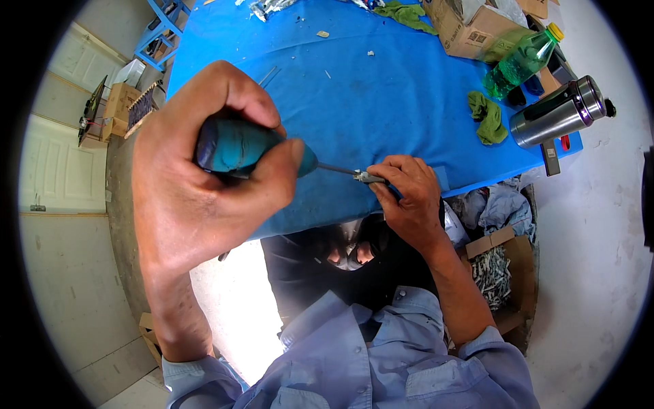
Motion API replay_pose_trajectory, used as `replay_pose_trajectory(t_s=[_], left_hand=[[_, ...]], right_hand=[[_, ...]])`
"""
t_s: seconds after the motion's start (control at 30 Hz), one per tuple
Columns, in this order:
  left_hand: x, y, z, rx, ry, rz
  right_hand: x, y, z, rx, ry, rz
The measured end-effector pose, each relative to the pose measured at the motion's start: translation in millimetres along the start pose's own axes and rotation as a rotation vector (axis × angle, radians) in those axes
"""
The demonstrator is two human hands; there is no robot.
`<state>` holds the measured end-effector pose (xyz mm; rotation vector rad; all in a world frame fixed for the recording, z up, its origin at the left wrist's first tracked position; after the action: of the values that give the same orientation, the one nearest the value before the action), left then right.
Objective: The person holds a metal component and uses a screwdriver and pliers to tighten or adjust internal parts while sitting with it in their lap.
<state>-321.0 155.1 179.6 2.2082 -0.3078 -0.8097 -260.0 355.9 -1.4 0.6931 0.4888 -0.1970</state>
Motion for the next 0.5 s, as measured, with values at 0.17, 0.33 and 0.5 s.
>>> replay_pose_trajectory(t_s=[0.17,0.33,0.5], left_hand=[[-2,0,-1,-0.019,-0.022,0.008],[-9,0,-6,-0.079,-0.070,0.008],[-21,-6,-8,-0.078,-0.101,0.015]], right_hand=[[-1,0,1,0.009,-0.015,0.013],[0,0,2,0.009,-0.012,0.022],[1,-1,-1,0.011,-0.005,0.020]])
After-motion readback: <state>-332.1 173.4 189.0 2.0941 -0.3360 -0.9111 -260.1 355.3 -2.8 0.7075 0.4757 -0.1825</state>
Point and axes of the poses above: each hand's wrist, its own x-axis away from the middle knuckle, its own y-axis out of the back of the hand, z = x × y, the point moved 8 cm from there along -x, towards the middle knuckle, and after that the axes turned 6 degrees about -x, right-handed, at the moved point
